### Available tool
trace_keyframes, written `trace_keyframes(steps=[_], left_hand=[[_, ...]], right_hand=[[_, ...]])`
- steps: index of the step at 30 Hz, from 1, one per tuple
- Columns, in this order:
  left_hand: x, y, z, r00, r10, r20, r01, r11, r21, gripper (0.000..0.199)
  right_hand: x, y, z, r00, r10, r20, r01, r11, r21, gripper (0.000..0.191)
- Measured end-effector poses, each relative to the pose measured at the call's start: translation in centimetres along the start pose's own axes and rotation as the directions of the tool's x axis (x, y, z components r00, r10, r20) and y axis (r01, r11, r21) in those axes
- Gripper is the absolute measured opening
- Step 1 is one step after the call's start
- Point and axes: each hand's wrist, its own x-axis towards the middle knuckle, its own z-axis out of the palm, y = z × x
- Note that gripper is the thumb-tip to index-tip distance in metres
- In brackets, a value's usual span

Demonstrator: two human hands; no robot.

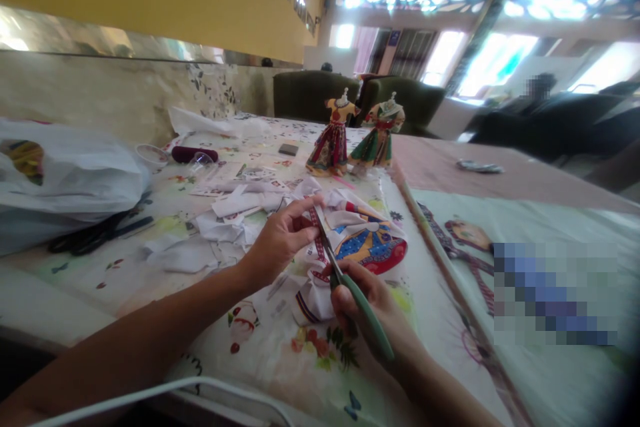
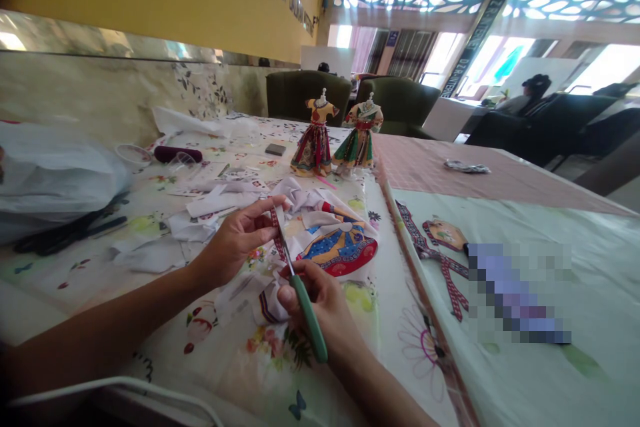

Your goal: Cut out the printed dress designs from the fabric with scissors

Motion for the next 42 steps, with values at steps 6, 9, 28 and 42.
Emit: trace_keyframes(steps=[6,9,28,42], left_hand=[[-0.12,0.16,0.17,1.0,-0.012,0.006,0.012,1.0,-0.021,0.064],[-0.15,0.23,0.28,1.0,-0.024,0.012,0.025,0.999,-0.037,0.066],[-0.18,-0.17,0.1,1.0,-0.02,0.007,0.02,0.999,-0.038,0.068],[-0.02,-0.16,-0.04,1.0,-0.013,-0.011,0.012,0.999,-0.036,0.064]], right_hand=[[0.06,0.0,0.02,1.0,0.008,-0.013,-0.007,1.0,0.018,0.056],[0.04,0.08,0.08,1.0,0.01,-0.011,-0.01,0.999,0.033,0.055],[-0.18,-0.1,0.3,0.999,0.04,-0.027,-0.04,0.999,-0.006,0.052],[0.03,0.12,-0.11,1.0,0.012,-0.019,-0.012,0.999,-0.042,0.052]])
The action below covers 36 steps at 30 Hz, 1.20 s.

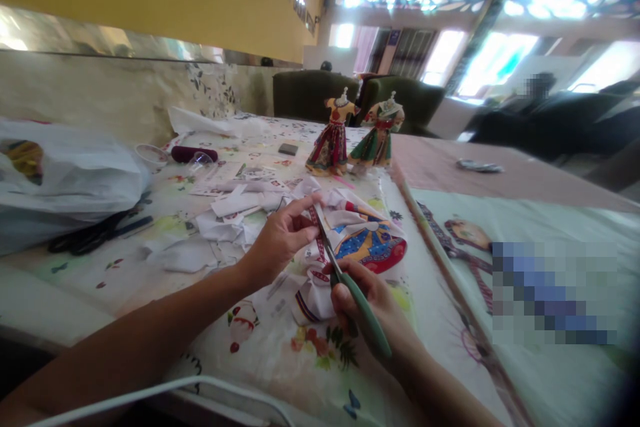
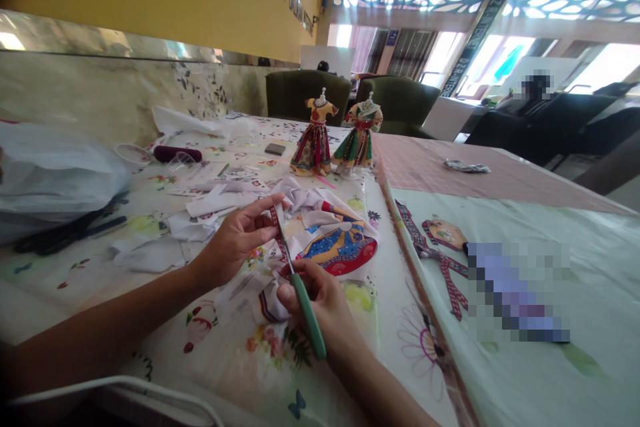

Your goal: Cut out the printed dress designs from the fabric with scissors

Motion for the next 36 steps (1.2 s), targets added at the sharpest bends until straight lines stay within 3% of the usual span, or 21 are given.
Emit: trace_keyframes(steps=[18,26,30,36], left_hand=[[0.0,-0.4,0.1,1.0,0.02,0.008,-0.019,0.999,-0.025,0.063],[-0.1,-0.1,0.0,1.0,0.029,-0.011,-0.028,0.999,0.04,0.061],[0.1,0.0,-0.2,0.998,0.049,-0.039,-0.046,0.997,0.059,0.051],[0.2,-0.2,-0.3,1.0,0.022,-0.001,-0.022,0.998,0.054,0.059]], right_hand=[[-0.1,-0.4,0.4,1.0,0.031,-0.002,-0.03,0.997,0.074,0.052],[-0.1,0.3,0.5,0.999,0.044,-0.005,-0.043,0.996,0.078,0.052],[0.1,0.6,0.2,1.0,0.03,0.003,-0.031,0.999,0.034,0.051],[0.2,0.3,0.0,1.0,-0.023,-0.003,0.023,0.999,0.031,0.055]])
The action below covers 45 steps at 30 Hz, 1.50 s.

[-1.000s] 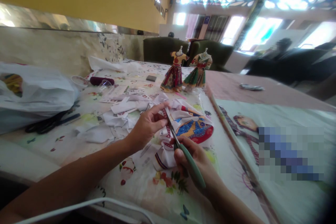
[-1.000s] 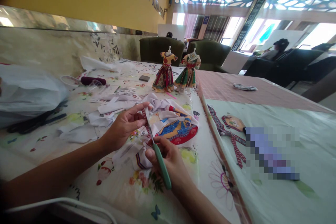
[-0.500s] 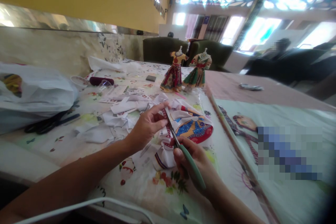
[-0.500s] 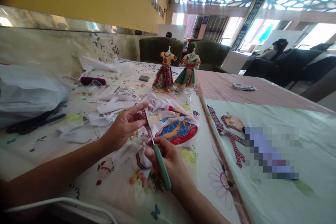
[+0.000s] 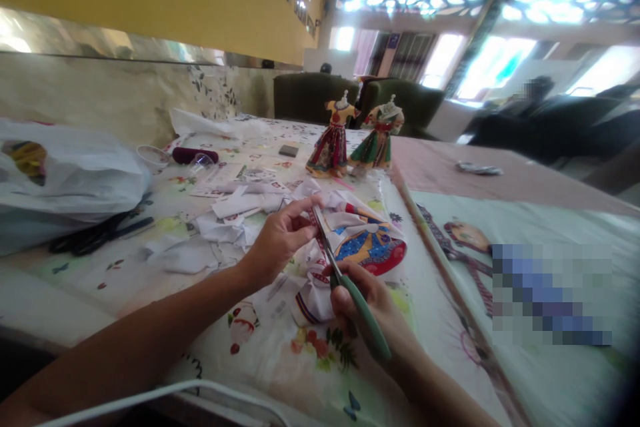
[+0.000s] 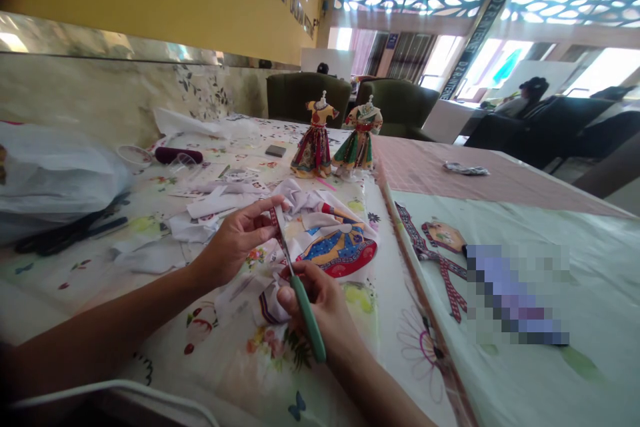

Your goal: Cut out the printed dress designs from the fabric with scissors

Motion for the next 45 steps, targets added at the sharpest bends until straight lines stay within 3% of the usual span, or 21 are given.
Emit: trace_keyframes(steps=[25,33,45], left_hand=[[-0.16,0.4,0.38,1.0,-0.002,0.009,0.002,1.0,-0.028,0.061],[0.09,0.28,-0.12,0.999,-0.031,0.025,0.031,0.999,-0.007,0.067],[-0.09,0.51,0.06,0.999,-0.02,0.027,0.019,1.0,0.013,0.066]], right_hand=[[-0.32,-0.36,0.43,0.998,0.058,0.001,-0.058,0.998,0.039,0.052],[-0.25,-0.54,0.07,0.999,0.011,0.034,-0.012,0.999,0.039,0.065],[-0.16,-0.71,-0.29,0.999,0.012,0.042,-0.013,0.999,0.033,0.054]])
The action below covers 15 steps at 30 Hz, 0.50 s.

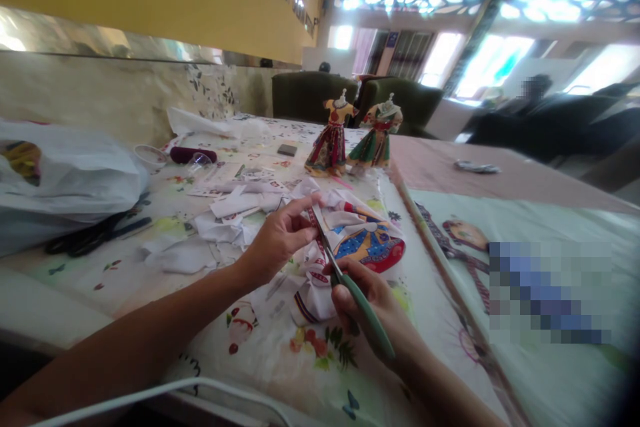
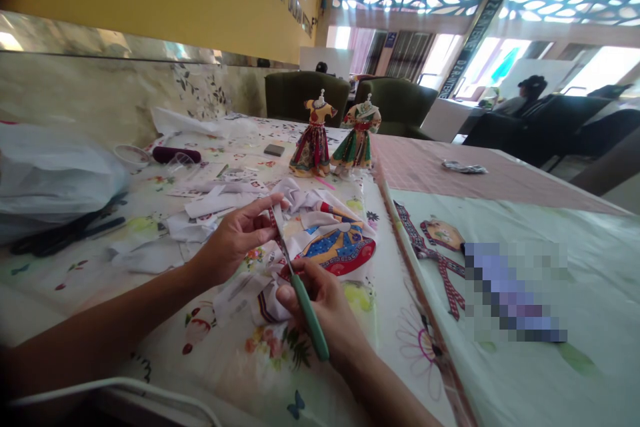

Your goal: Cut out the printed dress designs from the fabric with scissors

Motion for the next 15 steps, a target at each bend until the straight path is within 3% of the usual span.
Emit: trace_keyframes(steps=[15], left_hand=[[-0.09,0.02,0.12,1.0,0.003,0.007,-0.003,1.0,-0.001,0.067]], right_hand=[[-0.14,-0.26,0.36,0.999,0.037,-0.012,-0.037,0.999,-0.002,0.05]])
